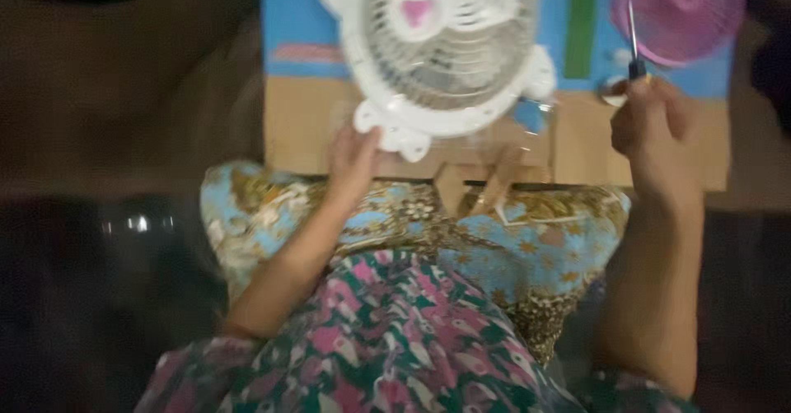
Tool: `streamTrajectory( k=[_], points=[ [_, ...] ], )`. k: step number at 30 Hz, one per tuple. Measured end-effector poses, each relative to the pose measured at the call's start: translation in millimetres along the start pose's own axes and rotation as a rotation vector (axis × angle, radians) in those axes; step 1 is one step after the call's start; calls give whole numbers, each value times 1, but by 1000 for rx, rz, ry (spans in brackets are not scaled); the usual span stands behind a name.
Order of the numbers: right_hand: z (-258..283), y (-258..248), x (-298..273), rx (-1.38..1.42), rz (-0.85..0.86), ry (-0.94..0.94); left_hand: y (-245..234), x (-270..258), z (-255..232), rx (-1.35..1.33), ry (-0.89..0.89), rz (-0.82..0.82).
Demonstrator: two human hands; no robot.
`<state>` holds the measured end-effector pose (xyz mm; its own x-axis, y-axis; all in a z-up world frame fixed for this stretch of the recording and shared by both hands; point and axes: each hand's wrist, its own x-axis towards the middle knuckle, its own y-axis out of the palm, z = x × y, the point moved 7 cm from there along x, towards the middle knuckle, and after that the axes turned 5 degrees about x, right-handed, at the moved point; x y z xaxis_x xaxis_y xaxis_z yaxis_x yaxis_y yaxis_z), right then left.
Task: The person assembles a white Hello Kitty-shaped electric fan by securing its base with a screwdriver. They repeatedly tighten screws on the fan's base while holding the unit steady.
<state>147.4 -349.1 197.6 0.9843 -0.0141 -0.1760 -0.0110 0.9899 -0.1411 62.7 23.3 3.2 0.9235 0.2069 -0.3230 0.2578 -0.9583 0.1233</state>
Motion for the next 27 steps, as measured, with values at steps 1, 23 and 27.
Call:
streamTrajectory(
  k=[1,23,27],
  points=[
    [8,22,-5,-41,81,-1,1,0,-3,-12,48,2],
    [53,229,-46,-1160,489,-331,12,14,12,-224,181,43],
    [54,229,-45,-1215,510,-347,13,13,10,-209,127,25]
  ],
)
